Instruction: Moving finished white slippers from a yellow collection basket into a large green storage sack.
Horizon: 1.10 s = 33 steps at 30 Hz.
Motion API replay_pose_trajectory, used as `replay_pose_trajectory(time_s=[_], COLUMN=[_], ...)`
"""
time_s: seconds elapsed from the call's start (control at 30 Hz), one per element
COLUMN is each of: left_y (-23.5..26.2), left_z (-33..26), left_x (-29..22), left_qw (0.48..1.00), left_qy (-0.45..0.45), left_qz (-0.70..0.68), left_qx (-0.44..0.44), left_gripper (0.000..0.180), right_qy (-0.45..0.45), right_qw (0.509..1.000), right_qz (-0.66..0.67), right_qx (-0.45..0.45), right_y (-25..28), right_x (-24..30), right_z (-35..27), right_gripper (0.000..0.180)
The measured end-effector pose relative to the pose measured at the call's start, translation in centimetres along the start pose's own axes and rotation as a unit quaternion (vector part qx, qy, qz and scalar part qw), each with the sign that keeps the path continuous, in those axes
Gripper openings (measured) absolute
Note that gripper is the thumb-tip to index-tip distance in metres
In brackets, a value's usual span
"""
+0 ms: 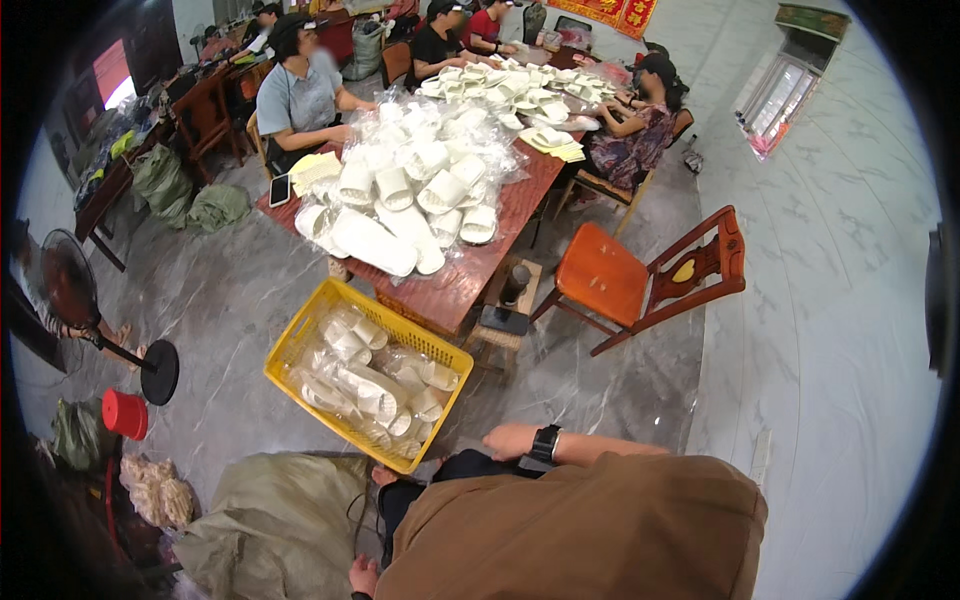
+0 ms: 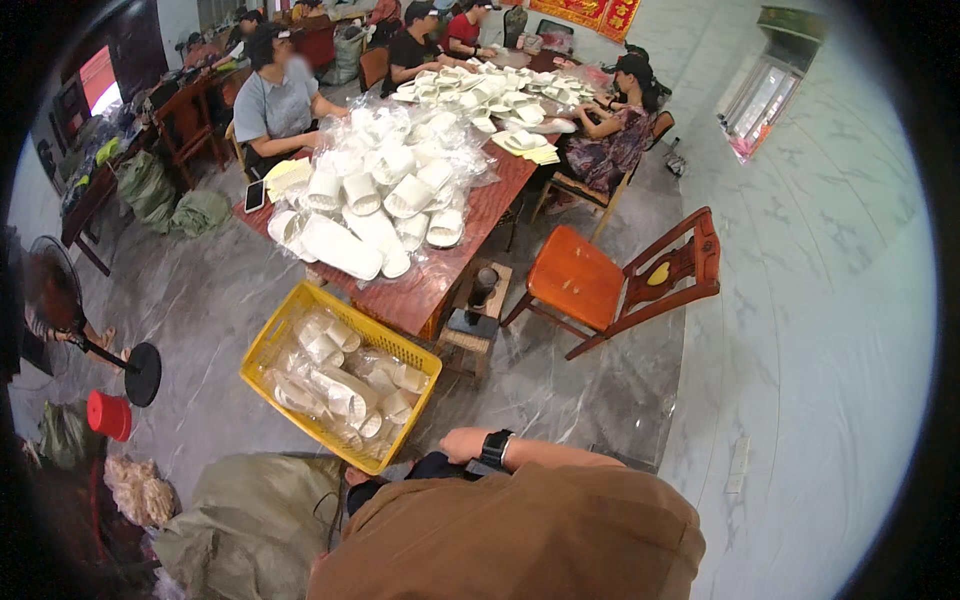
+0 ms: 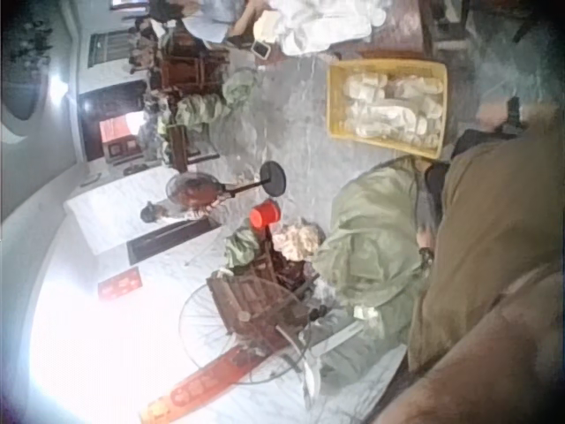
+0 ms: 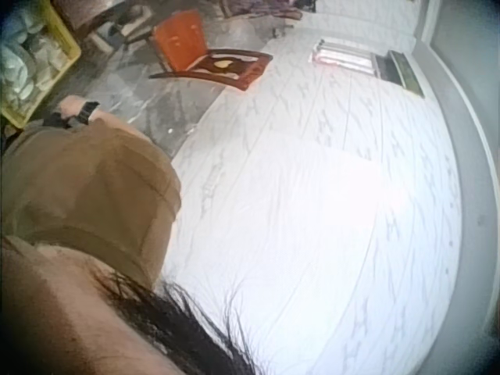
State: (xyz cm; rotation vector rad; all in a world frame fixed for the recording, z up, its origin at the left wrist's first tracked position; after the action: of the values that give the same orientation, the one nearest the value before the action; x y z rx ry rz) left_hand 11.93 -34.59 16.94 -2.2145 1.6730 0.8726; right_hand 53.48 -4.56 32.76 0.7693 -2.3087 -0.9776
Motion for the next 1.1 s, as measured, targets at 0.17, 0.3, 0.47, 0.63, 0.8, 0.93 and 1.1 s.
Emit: replay_pose_trajectory(time_s=[0.17,0.3,0.47,0.63,0.8,0.93,1.1], left_y=[-2.6,-3.0,-1.0,0.4,0.0,0.7,1.2], left_z=[-0.4,-0.4,-2.3,-9.1,-16.2,-20.8,-23.4], left_x=[-1.0,-0.9,1.2,-0.3,-2.8,1.7,8.2], left_qw=[0.993,0.985,0.968,0.98,0.969,0.96,0.946], left_qy=[-0.002,-0.013,-0.048,-0.078,-0.124,-0.031,0.051], left_qz=[0.117,0.17,0.243,0.146,0.04,-0.011,-0.068], left_qx=[-0.011,-0.021,-0.05,-0.111,-0.211,-0.277,-0.314], left_gripper=[0.043,0.042,0.042,0.047,0.05,0.05,0.049], right_qy=[0.015,0.032,0.075,0.09,0.176,0.213,0.198], right_qw=[1.0,0.998,0.996,0.994,0.98,0.972,0.971], right_qz=[-0.008,-0.016,-0.015,-0.06,-0.087,-0.099,-0.118], right_qx=[-0.021,-0.043,-0.053,0.013,-0.024,0.007,0.065], right_y=[0.6,2.0,2.6,1.0,1.4,2.5,4.2], right_x=[-0.1,0.3,0.8,1.3,2.8,5.2,8.4], right_z=[0.4,0.8,1.2,3.2,4.8,5.4,7.5], right_gripper=[0.031,0.03,0.032,0.033,0.038,0.039,0.039])
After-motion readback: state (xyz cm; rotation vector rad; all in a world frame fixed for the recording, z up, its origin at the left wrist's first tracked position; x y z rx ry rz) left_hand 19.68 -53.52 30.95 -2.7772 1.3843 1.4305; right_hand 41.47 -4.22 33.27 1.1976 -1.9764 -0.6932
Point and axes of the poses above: each hand's wrist, its own z-axis towards the middle knuckle, its own y-axis out of the back of the hand, x = y × z, the point moved 5 cm from there along z, towards the middle knuckle, and after that the axes turned 14 degrees about -z, right-handed, at the moved point
